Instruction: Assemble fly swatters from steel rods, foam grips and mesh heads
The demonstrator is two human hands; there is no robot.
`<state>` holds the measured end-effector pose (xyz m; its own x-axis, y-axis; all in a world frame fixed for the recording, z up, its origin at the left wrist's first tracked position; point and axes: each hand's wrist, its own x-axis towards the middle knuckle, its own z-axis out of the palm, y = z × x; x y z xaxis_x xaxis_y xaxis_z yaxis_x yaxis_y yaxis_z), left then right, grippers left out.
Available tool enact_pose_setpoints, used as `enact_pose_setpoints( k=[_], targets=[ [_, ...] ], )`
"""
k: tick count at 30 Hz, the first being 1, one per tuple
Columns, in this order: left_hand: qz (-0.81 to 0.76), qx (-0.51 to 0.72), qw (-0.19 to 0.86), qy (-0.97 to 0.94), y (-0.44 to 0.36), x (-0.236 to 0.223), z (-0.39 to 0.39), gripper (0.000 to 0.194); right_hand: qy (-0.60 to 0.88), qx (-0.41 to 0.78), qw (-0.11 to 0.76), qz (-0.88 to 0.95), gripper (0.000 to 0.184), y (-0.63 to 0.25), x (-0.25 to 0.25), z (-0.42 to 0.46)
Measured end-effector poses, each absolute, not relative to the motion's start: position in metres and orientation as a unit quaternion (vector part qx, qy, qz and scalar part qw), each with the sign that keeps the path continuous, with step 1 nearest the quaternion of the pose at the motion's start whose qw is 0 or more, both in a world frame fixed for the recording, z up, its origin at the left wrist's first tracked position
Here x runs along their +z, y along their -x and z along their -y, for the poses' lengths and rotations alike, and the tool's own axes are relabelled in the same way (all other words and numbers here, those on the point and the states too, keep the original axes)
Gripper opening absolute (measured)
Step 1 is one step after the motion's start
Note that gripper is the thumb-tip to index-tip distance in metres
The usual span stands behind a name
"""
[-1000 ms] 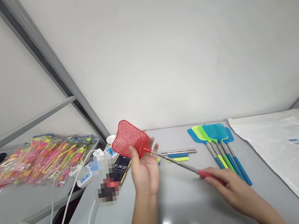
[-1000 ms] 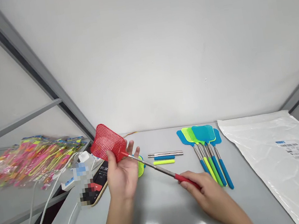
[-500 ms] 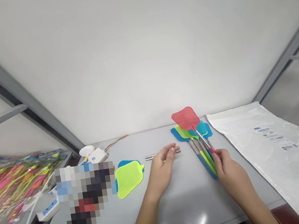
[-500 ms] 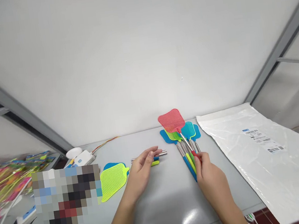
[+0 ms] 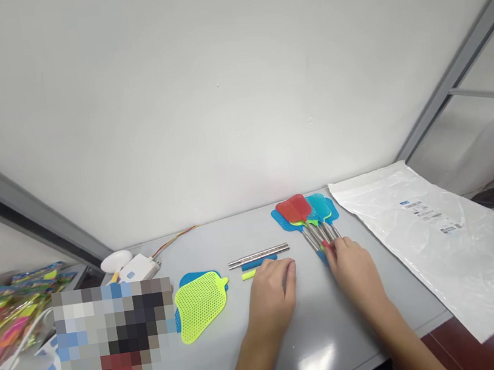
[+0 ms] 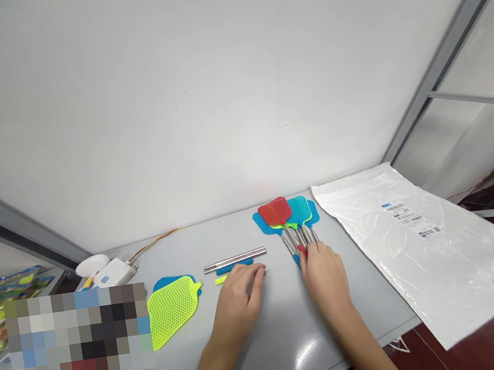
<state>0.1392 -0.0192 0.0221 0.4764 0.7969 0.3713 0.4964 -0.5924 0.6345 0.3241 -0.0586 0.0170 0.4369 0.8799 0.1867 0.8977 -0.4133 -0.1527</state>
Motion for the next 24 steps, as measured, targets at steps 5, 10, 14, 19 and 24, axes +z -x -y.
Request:
enact_pose_setpoints(
  k=[5,10,14,19,24],
  targets=[
    [-0.398,0.331,0.230,-0.824,-0.135,0.023,0.018,0.023,0.822,-0.060,0.121,0.553,0.023,-0.324,0.011,0.062],
    [-0.413,0.352,0.219,-0.811,-0.113,0.022,0.012,0.022,0.815,-0.058,0.126,0.563,0.021,-0.326,0.008,0.064],
    [-0.453,0.398,0.186,-0.776,-0.072,0.018,0.013,0.020,0.802,-0.060,0.140,0.578,0.022,-0.332,0.006,0.066],
    [-0.508,0.444,0.116,-0.729,-0.020,0.010,0.028,0.016,0.756,-0.059,0.190,0.624,0.024,-0.325,0.018,0.062],
    [-0.538,0.423,0.092,-0.723,-0.013,0.004,0.045,0.017,0.611,0.009,0.151,0.777,0.021,-0.271,0.042,0.034]
  ],
)
